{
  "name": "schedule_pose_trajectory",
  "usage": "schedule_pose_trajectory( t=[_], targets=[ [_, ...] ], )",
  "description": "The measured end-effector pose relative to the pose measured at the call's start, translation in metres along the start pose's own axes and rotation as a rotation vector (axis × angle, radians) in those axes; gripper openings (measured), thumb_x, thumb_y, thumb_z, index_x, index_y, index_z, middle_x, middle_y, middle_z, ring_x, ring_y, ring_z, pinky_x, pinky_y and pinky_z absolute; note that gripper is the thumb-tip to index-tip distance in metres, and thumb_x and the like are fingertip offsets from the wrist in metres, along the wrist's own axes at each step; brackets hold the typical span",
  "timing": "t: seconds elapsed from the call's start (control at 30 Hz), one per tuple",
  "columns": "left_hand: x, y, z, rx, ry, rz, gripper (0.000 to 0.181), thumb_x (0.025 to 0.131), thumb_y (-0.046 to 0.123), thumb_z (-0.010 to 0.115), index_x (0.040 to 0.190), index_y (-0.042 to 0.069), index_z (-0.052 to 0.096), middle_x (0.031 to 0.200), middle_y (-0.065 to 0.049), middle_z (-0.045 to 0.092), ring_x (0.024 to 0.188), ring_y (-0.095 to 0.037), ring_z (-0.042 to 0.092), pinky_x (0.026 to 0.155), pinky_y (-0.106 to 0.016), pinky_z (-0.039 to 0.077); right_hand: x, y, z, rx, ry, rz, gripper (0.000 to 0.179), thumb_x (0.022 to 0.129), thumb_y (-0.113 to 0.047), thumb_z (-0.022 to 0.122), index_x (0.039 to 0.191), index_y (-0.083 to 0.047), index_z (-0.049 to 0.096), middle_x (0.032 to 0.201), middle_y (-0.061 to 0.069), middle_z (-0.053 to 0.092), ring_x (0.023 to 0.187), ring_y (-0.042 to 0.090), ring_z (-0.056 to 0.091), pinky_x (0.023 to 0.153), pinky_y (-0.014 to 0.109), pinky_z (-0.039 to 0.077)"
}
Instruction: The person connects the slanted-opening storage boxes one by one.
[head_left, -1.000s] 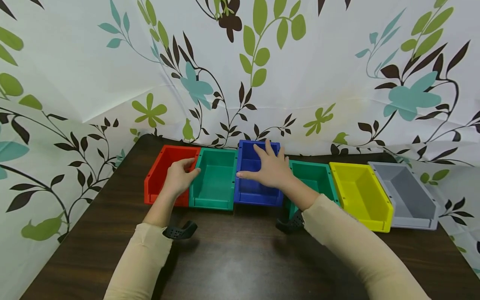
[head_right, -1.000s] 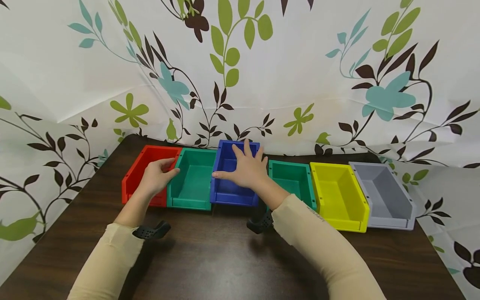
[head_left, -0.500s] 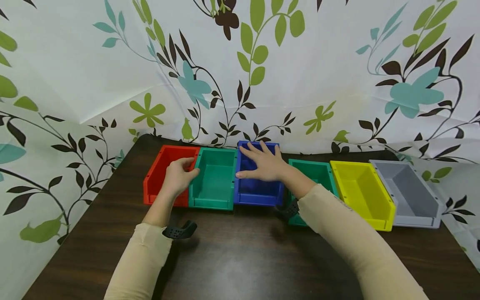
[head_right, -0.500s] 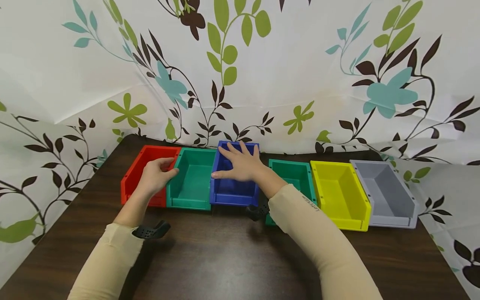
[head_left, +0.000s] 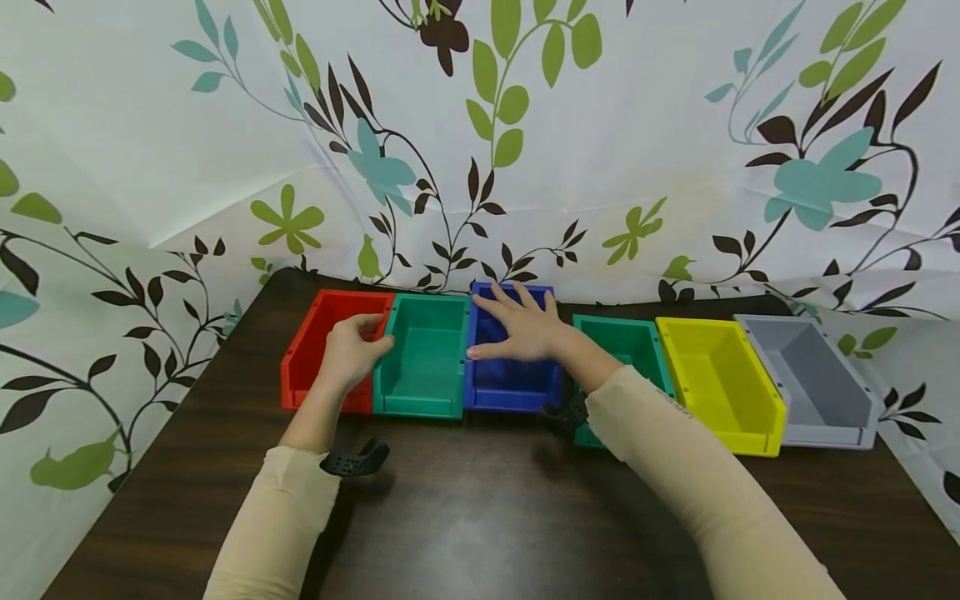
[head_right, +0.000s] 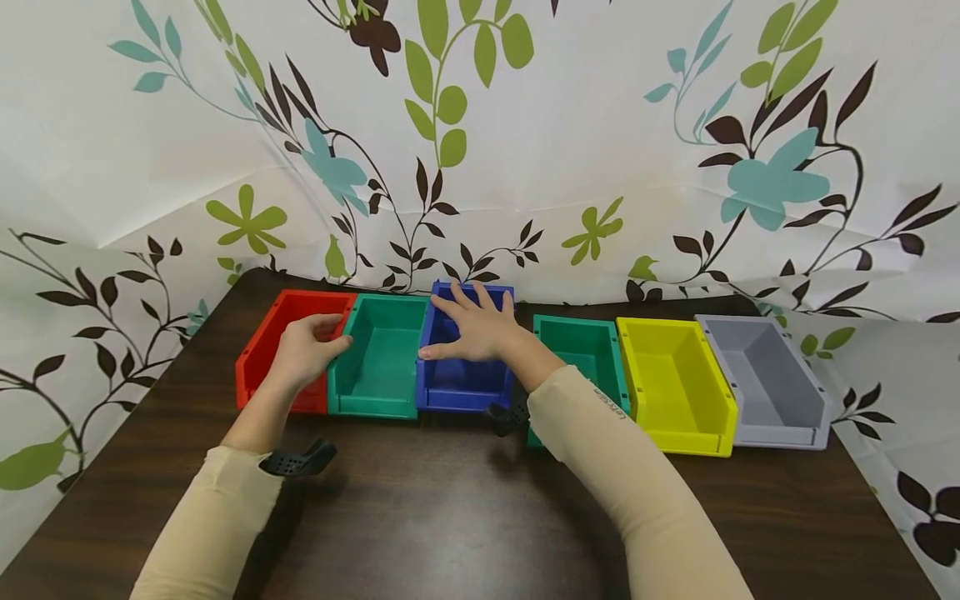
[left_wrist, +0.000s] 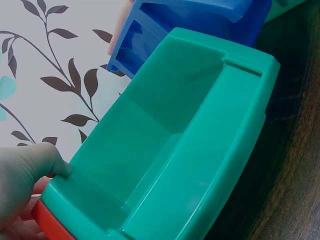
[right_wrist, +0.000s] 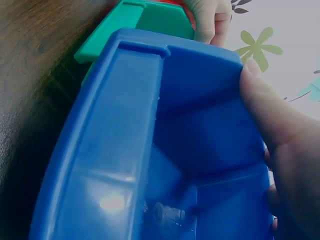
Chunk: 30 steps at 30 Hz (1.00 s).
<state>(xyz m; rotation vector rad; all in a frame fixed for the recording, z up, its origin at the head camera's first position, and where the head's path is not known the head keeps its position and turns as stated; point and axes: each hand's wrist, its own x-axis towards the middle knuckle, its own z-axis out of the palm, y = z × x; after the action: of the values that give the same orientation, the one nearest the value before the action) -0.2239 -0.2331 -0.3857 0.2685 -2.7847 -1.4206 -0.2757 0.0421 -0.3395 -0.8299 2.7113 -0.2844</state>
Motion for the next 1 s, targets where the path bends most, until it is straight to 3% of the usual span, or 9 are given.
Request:
schedule_pose_trajectory(
  t=[0.37,1.0],
  targets=[
    [-0.003,-0.002,0.001,-0.002,-0.003,0.009,0.052,0.091,0.019,0.058,0.139,0.003,0.046,0.138,-0.019,0.049,0.12,-0.034,0.049,0.093,-0.047,0.05,0.004,0.005,0.019,0.014,-0.027,0.023,0.093,0.075,-0.081,0.045,0.151,-0.039,0.009,0.161,0.0,-0.002,0.147,0.033,-0.011,0.108,0.069,-0.007],
    [-0.001,-0.001,0.001,-0.013,-0.001,0.004,0.052,0.091,0.018,0.058,0.138,0.001,0.045,0.139,-0.02,0.048,0.121,-0.035,0.047,0.094,-0.047,0.049,0.006,0.002,0.027,-0.038,-0.054,0.047,0.093,0.076,-0.082,0.041,0.151,-0.04,0.003,0.161,0.0,-0.004,0.147,0.033,-0.01,0.109,0.068,-0.007]
  ],
)
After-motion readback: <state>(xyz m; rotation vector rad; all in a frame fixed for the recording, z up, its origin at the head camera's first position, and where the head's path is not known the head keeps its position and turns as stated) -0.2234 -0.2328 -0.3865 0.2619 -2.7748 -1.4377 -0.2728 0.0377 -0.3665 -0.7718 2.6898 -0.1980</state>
